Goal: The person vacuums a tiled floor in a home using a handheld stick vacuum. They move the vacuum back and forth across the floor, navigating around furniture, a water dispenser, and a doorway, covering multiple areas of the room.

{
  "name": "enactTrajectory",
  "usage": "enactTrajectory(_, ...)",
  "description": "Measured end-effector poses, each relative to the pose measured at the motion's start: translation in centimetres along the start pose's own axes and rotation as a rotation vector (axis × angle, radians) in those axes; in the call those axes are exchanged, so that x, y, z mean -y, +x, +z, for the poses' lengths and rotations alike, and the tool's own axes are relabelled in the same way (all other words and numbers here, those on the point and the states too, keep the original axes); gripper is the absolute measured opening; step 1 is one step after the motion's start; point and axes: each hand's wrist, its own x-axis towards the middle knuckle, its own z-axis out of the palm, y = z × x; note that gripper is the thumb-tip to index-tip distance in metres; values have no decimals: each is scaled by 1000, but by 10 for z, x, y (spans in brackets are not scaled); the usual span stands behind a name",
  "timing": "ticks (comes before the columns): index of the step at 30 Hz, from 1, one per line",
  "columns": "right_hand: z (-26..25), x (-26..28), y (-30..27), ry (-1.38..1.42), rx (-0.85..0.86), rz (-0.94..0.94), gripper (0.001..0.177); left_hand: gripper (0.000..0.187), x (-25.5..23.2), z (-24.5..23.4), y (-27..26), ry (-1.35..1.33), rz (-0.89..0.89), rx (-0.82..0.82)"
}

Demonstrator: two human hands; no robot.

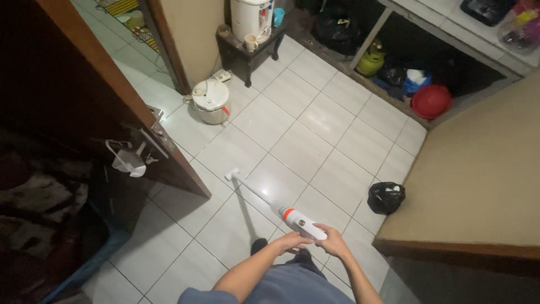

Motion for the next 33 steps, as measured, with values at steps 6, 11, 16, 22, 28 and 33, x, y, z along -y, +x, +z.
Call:
enactTrajectory(6,41,-12,70,21,-5,-192,65,70,-23,-31,-10,-16,-3,-213)
enactTrajectory(11,24,-18,111,41,128,-117,71,69,-21,-45,31,-215,89,-339)
enactTrajectory(16,-57,-34,153,-13,100,-433,70,82,-77,-23,78,-320,174,-397)
enactTrajectory(22,-202,-52,150,-84,108,-117,62,96,-130,35,198,-154,307,-337)
enactTrajectory(28,-268,-88,177,-106,193,-67,66,97,-194,68,232,-103,159,-221)
enactTrajectory(33,-251,-101,207,-9,336,-125,72,86,-195,64,246,-117,133,-313)
